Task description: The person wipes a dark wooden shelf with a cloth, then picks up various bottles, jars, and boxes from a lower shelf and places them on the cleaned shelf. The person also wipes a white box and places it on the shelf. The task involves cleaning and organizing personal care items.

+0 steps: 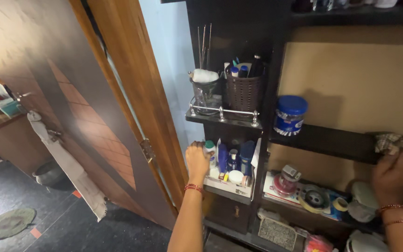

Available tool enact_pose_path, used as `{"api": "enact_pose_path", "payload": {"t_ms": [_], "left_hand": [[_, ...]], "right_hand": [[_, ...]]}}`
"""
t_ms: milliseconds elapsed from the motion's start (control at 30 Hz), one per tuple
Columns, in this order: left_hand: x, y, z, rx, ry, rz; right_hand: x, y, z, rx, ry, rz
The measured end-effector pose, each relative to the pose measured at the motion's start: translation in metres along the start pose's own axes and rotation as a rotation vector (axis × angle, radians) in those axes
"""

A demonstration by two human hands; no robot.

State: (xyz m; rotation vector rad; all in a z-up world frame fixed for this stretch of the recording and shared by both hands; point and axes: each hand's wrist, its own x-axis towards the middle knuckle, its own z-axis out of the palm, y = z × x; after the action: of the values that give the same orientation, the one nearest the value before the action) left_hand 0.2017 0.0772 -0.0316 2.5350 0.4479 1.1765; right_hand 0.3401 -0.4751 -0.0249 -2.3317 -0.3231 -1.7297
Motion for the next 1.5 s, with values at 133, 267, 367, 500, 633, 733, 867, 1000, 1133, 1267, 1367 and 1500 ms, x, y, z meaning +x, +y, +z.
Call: {"api": "enact_pose_path", "payload": {"t_ms": [133,267,367,500,633,733,867,1000,1133,1267,1367,1500], "left_hand": [[-0.003,0.014,-0.023,-0.091,-0.12,-0.101],[-0.009,0.023,-0.049,-0.266,-0.012,-0.095],[-0.019,0.034,-0.074,-0.494,0.272,-0.206],[-0.052,0.061,-0.092,-1.101,0.244,-0.415],[-0.107,0.118,-0.091,-1.261,0.047,-0.331],[-0.135,0.171,-0.099,-1.257,-0.069,-0.172],[-0.146,0.216,-0.12,-0.819,-0.038,0.08],[-0.154,0.227,-0.125,-0.761,-0.035,0.281],[-0.173,0.217,-0.112,-0.656,-0.088,0.347],[-0.184,0.218,-0.105,-0.593,-0.1,0.404],[-0.185,0.219,-0.112,-0.775,-0.209,0.439],[-0.183,0.222,-0.112,-0.839,-0.33,0.262]], "right_hand": [[0.009,-0.005,-0.011,0.018,-0.03,0.005],[0.018,-0.014,-0.022,-0.024,0.008,-0.016],[0.022,-0.016,-0.027,-0.037,0.036,-0.055],[0.031,-0.022,-0.035,-0.081,0.013,-0.036],[0.047,-0.052,-0.066,0.132,0.04,0.125],[0.044,-0.102,-0.104,0.819,0.038,0.433],[0.013,-0.202,-0.187,0.878,-0.161,0.288],[0.027,-0.259,-0.223,0.876,-0.343,-0.002],[0.033,-0.257,-0.221,0.974,-0.584,0.028],[0.017,-0.238,-0.192,1.177,-1.029,0.458],[0.008,-0.218,-0.159,1.398,-0.963,0.674],[0.006,-0.201,-0.174,1.493,-0.588,0.904]]}}
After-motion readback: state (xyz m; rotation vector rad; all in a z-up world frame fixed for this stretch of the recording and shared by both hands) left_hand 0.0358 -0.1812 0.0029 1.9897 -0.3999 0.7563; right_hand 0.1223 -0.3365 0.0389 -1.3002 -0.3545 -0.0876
